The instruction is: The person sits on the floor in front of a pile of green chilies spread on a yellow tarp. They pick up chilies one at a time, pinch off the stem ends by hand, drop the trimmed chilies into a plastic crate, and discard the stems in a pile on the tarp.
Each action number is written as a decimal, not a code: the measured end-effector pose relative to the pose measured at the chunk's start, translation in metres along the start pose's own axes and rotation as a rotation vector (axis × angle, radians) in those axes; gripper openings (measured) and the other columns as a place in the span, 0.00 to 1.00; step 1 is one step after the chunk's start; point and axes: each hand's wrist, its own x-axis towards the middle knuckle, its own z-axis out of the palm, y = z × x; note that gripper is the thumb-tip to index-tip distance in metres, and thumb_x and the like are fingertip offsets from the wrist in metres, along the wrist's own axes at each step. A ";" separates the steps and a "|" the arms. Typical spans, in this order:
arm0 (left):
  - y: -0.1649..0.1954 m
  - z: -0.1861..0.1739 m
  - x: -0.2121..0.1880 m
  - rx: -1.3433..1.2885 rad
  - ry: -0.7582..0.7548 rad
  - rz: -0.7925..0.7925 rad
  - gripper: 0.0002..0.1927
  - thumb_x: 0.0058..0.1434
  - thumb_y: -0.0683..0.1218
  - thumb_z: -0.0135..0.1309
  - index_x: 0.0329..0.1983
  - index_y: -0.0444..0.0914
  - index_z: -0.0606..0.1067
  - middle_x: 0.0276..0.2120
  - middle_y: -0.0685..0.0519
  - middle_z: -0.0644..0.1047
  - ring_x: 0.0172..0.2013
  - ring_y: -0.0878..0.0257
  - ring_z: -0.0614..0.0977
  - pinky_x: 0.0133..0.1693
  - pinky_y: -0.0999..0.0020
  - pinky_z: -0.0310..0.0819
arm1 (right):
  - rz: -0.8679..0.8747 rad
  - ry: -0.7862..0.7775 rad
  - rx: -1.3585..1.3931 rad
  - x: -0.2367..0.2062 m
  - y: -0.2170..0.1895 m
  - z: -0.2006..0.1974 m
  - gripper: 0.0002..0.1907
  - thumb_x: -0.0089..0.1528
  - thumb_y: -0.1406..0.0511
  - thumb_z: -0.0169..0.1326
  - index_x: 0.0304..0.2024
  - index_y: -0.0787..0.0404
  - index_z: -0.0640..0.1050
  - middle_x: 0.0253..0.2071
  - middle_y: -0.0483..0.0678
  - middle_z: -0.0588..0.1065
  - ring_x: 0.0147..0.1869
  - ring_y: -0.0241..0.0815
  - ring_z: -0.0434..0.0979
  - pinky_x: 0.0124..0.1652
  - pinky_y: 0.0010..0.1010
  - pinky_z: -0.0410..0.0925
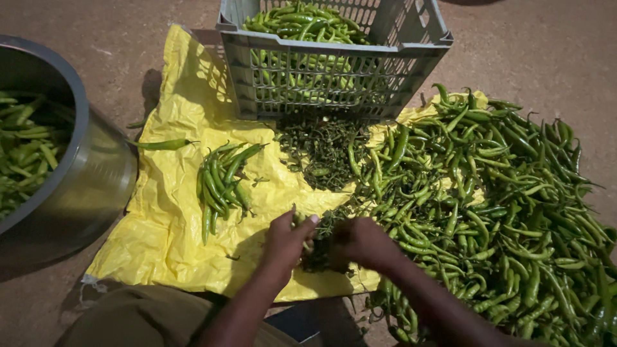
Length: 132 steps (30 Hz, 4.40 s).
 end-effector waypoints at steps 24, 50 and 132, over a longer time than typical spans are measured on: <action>-0.011 0.008 0.000 0.339 -0.227 -0.130 0.07 0.61 0.41 0.53 0.41 0.34 0.74 0.28 0.50 0.78 0.25 0.63 0.77 0.28 0.63 0.71 | -0.204 0.406 -0.179 -0.019 -0.040 -0.011 0.09 0.51 0.63 0.68 0.26 0.61 0.83 0.26 0.52 0.79 0.25 0.46 0.79 0.30 0.38 0.72; 0.000 -0.003 -0.002 -0.426 -0.201 -0.288 0.11 0.65 0.48 0.57 0.36 0.35 0.73 0.24 0.51 0.76 0.23 0.61 0.76 0.23 0.69 0.68 | 0.554 -0.054 -0.649 0.008 0.067 -0.069 0.25 0.57 0.47 0.65 0.43 0.59 0.84 0.47 0.53 0.81 0.45 0.48 0.82 0.48 0.42 0.76; 0.007 0.008 -0.008 -0.265 -0.192 -0.077 0.17 0.54 0.39 0.63 0.47 0.36 0.76 0.28 0.55 0.77 0.23 0.67 0.75 0.25 0.71 0.69 | 0.062 0.079 0.886 -0.008 -0.023 -0.035 0.09 0.58 0.71 0.59 0.40 0.69 0.79 0.40 0.54 0.82 0.45 0.46 0.84 0.50 0.37 0.78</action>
